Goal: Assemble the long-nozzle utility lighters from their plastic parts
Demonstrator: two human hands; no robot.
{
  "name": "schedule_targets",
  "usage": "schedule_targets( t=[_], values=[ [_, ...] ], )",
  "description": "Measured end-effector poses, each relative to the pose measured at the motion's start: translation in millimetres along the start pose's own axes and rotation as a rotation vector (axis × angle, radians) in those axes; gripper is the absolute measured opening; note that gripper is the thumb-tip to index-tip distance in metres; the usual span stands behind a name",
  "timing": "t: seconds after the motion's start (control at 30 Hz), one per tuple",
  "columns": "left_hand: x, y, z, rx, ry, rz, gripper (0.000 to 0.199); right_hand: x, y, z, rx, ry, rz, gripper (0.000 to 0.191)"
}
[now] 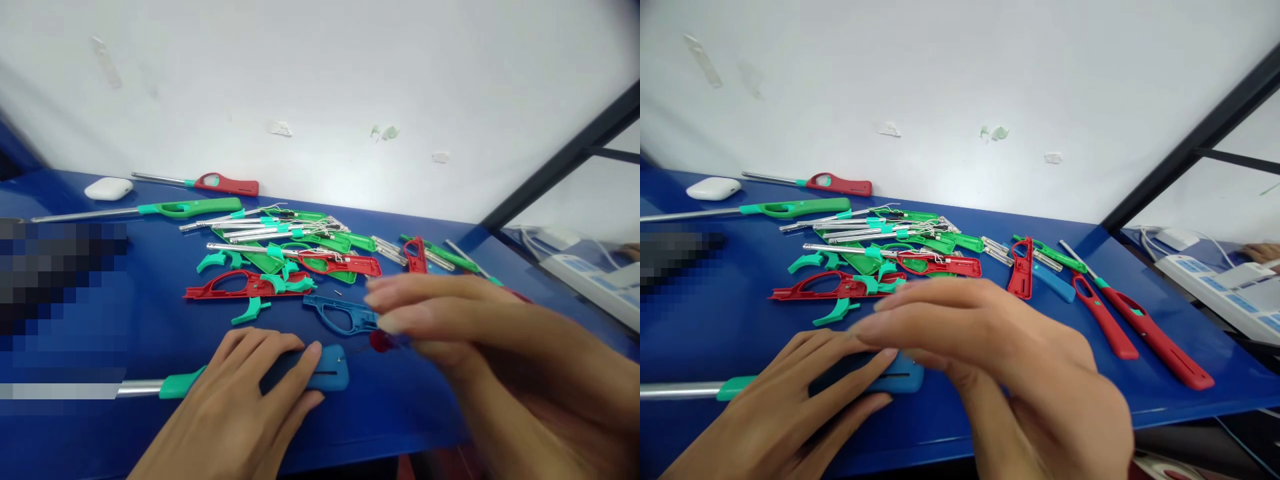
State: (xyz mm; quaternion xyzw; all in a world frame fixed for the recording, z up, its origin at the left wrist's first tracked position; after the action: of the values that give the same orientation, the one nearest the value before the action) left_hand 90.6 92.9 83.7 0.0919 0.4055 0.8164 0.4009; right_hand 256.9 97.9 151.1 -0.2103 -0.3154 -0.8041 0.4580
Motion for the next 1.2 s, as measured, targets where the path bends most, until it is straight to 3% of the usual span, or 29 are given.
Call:
schedule_targets(
  t=[0.07, 0.13, 0.23, 0.33, 0.4, 0.5, 0.63, 0.83, 0.93, 1.1, 1.2],
  values=[
    [-1.5, -0.3, 0.7, 0.023, -0.024, 0.026, 0.034, -0.3, 4.7, 2.1, -0.074, 0.010, 0.034, 0.008],
    [-1.4, -0.2, 0.8, 0.029, -0.020, 0.030, 0.034, -0.7, 3.1, 4.4, -0.047, 0.025, 0.044, 0.014],
    [-0.8, -1.4, -1.0, 0.026, 0.005, -0.013, 0.038, -9.0, 2.0, 6.2, -0.021, -0.065, 0.100, 0.009],
    [-1.1, -4.7, -4.9, 0.032, 0.006, -0.007, 0.029, -8.5, 9.7, 6.0, -0.122, -0.051, 0.172, 0.005],
    [-1.0, -6.3, -7.2, 0.034, 0.001, 0.010, 0.027, -3.8, 10.7, 5.3, -0.130, 0.007, 0.111, 0.002],
    [-0.6, -6.8, -8.4, 0.031, -0.005, 0.006, 0.027, -5.4, 7.1, 4.9, -0.072, -0.020, -0.016, 0.014],
    [-1.1, -4.7, -5.4, 0.014, -0.024, -0.001, 0.026, -6.2, 15.7, 5.7, -0.157, -0.035, 0.061, 0.009],
    [-1.8, -2.6, -3.6, -0.040, -0.037, 0.033, 0.027, -9.5, 6.4, 1.9, 0.019, -0.021, 0.027, 0.016],
    [0.5, -4.6, -5.8, -0.046, -0.021, 0.033, 0.033, -9.4, 4.3, 0.1, 0.015, -0.018, 0.111, 0.004],
    [1.0, -1.8, -5.3, -0.054, -0.018, 0.038, 0.029, -10.2, 1.7, 1.0, -0.015, -0.064, 0.062, 0.020],
    [1.5, -2.4, -6.0, -0.034, 0.002, 0.023, 0.027, -3.2, 8.5, 4.6, -0.081, 0.000, 0.114, 0.015]
  ],
)
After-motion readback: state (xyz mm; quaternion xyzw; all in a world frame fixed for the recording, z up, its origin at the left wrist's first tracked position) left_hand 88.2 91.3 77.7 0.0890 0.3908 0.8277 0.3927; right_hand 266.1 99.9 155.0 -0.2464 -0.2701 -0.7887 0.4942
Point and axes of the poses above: each hand's wrist, its own z-axis towards the middle knuckle, its own y-axis out of the back of the hand, x = y × z, the point moved 8 cm from there along z, towards the middle knuckle, and after that the axes turned 5 degrees about -x, right-handed, at the moved point
